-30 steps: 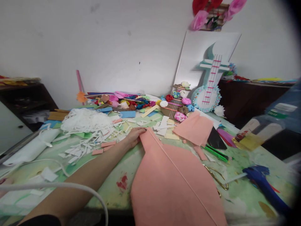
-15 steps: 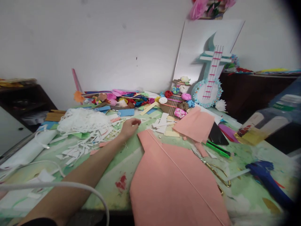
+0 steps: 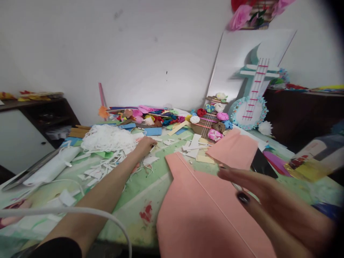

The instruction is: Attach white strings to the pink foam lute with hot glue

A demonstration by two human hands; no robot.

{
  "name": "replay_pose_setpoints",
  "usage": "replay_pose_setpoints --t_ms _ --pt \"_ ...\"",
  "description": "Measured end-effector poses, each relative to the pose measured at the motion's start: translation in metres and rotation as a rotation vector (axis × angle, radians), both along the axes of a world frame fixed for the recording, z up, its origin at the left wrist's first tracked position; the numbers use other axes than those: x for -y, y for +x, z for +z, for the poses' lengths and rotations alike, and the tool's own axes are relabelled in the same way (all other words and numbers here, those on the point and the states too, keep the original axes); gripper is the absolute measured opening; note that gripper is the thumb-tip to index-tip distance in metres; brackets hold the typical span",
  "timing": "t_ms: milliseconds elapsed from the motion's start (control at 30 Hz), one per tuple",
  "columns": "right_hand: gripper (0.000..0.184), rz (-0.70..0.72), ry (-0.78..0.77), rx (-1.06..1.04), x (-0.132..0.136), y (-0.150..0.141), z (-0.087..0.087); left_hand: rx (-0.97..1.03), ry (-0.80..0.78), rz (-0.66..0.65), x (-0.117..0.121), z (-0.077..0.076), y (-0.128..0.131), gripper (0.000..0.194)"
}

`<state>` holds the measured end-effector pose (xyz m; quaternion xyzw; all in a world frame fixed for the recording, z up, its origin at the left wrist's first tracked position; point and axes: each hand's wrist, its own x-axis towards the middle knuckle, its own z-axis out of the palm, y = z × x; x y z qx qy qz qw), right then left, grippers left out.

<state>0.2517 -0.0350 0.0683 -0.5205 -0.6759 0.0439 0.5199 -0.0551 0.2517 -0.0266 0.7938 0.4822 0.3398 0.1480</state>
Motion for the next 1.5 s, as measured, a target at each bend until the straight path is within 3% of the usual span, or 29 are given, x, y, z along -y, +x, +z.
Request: replay_pose_setpoints --t_ms 67,167,233,333,400,500,600,700,833,933,1067,1233,1367,1500 --pt "0.018 0.11 -0.064 0.054 -0.031 -0.011 0.01 -0.035 0.022 -0.013 0.0 -0.002 0.0 0.023" --pt "0.011 0.149 -0.187 0.092 -0.088 -0.032 0.014 -0.066 0.061 -0.012 0.001 -0.006 0.004 0.023" --pt "0.016 0.132 -0.374 0.257 -0.125 -0.049 0.009 -0.08 0.082 -0.002 0.002 -0.008 0.008 0.023" --pt "0.038 0.134 -0.452 0.371 -0.174 -0.074 -0.004 -0.097 0.106 0.032 0.001 -0.008 0.008 0.027" --pt "0.044 0.144 -0.489 0.446 -0.2 -0.09 -0.014 -0.101 0.125 0.097 -0.001 -0.005 0.0 0.035" --pt "0.026 0.152 -0.542 0.567 -0.233 -0.113 -0.03 -0.1 0.153 0.268 -0.003 0.005 -0.023 0.04" --pt "0.023 0.143 -0.59 0.649 -0.261 -0.136 -0.045 -0.115 0.153 0.432 0.002 0.014 -0.047 0.03" --pt "0.026 0.115 -0.629 0.694 -0.282 -0.157 -0.056 -0.152 0.139 0.51 0.01 0.02 -0.056 0.022" --pt "0.03 0.067 -0.641 0.715 -0.292 -0.176 -0.063 -0.191 0.072 0.55 0.014 0.023 -0.056 0.035" --pt "0.032 0.024 -0.614 0.702 -0.286 -0.185 -0.061 -0.136 0.022 0.586 0.007 0.024 -0.06 0.03" --pt "0.043 0.075 -0.596 0.688 -0.266 -0.199 -0.053 -0.007 -0.009 0.615 -0.004 0.024 -0.069 0.029" --pt "0.067 0.148 -0.711 0.699 -0.231 -0.218 -0.054 0.235 -0.032 0.628 -0.01 0.02 -0.076 0.025" --pt "0.048 0.118 -0.741 0.664 -0.211 -0.23 -0.056 0.495 -0.041 0.63 -0.015 0.017 -0.08 0.03" --pt "0.031 0.145 -0.838 0.594 -0.214 -0.235 -0.053 0.743 -0.026 0.617 -0.02 0.019 -0.085 0.04"
